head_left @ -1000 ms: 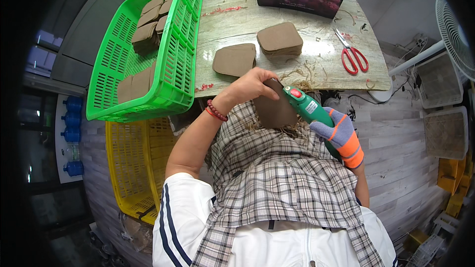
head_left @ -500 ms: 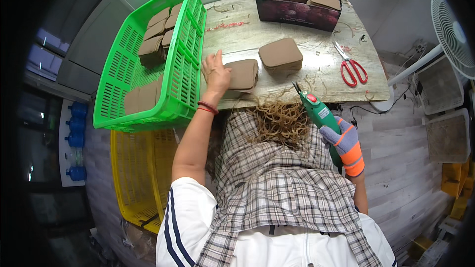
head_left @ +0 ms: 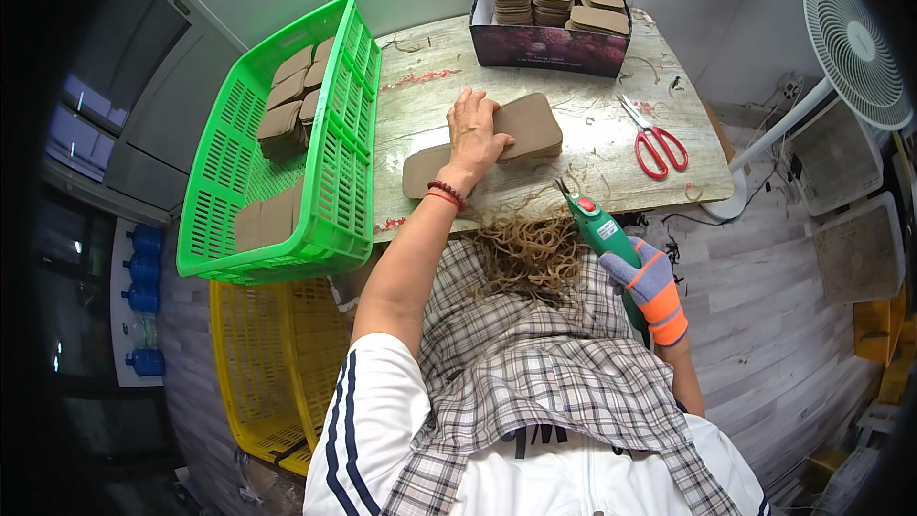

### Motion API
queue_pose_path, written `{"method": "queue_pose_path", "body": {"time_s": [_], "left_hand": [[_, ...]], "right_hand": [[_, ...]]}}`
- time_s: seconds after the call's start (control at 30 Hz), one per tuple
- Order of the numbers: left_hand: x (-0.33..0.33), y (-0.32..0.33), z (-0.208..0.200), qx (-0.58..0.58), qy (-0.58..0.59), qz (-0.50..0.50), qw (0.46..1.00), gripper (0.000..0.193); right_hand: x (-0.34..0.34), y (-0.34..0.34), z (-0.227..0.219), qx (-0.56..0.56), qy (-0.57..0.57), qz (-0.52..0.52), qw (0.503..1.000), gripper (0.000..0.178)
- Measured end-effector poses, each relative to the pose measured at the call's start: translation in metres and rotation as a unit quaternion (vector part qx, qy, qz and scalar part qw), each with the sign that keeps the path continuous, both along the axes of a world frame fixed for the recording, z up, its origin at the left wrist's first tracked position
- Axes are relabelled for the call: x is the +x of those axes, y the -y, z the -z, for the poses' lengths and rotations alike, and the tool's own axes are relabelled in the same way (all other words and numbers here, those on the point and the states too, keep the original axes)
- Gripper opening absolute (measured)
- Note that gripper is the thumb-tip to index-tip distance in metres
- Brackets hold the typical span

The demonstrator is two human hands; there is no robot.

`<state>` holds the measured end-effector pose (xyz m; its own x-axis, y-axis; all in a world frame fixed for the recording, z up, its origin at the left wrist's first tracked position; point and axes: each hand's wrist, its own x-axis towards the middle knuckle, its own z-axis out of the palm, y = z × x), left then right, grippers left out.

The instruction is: The person uses a rotary tool to trim the edges of square cardboard pieces one at a time. They pick each piece from a green basket, trim it, and place it on the table, repeating the process throughout the clip.

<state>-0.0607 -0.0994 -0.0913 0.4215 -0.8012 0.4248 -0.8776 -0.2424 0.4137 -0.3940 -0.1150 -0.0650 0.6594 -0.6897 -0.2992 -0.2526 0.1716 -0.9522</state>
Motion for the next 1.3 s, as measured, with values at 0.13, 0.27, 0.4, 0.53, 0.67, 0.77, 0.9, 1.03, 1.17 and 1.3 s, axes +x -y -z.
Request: {"method": "queue_pose_path", "body": {"time_s": [0.13,0.27,0.4,0.53,0.67,0.77,0.9,1.03,1.17,1.3], "left_hand": [[-0.012,-0.003,-0.017,-0.012,-0.023,-0.034,0.999,0.032],[-0.014,-0.014,0.003,-0.213,-0.426,0.008,0.879,0.025],[-0.071,-0.025,-0.023,-0.366,-0.712,0.017,0.599,0.032],[-0.095,-0.018,-0.009,-0.408,-0.786,0.093,0.455,0.043],[-0.115,-0.016,-0.012,-0.428,-0.809,0.088,0.392,0.044],[-0.12,-0.016,-0.008,-0.42,-0.816,0.098,0.385,0.042],[-0.129,-0.018,-0.003,-0.398,-0.816,0.104,0.407,0.038],[-0.143,-0.022,0.005,-0.364,-0.83,0.104,0.409,0.035],[-0.151,-0.028,0.027,-0.326,-0.845,0.112,0.409,0.032],[-0.153,-0.038,0.031,-0.306,-0.835,0.14,0.434,0.03]], "right_hand": [[0.0,0.001,0.0,-0.002,-0.009,0.011,1.0,0.029],[-0.001,0.002,0.002,0.002,0.0,0.028,1.0,0.033],[0.003,-0.001,-0.007,-0.024,0.012,0.05,0.998,0.031],[0.008,-0.005,-0.016,-0.056,0.015,0.057,0.997,0.03],[0.01,-0.011,-0.03,-0.06,0.01,0.07,0.996,0.021],[0.009,-0.011,-0.028,-0.07,0.023,0.066,0.995,0.023],[0.008,-0.009,-0.025,-0.025,0.046,0.072,0.996,0.028],[0.009,-0.008,-0.028,-0.06,0.034,0.084,0.994,0.028],[0.011,-0.007,-0.033,-0.045,0.066,0.107,0.991,0.028],[0.007,-0.003,-0.036,-0.046,0.053,0.097,0.993,0.026]]}}
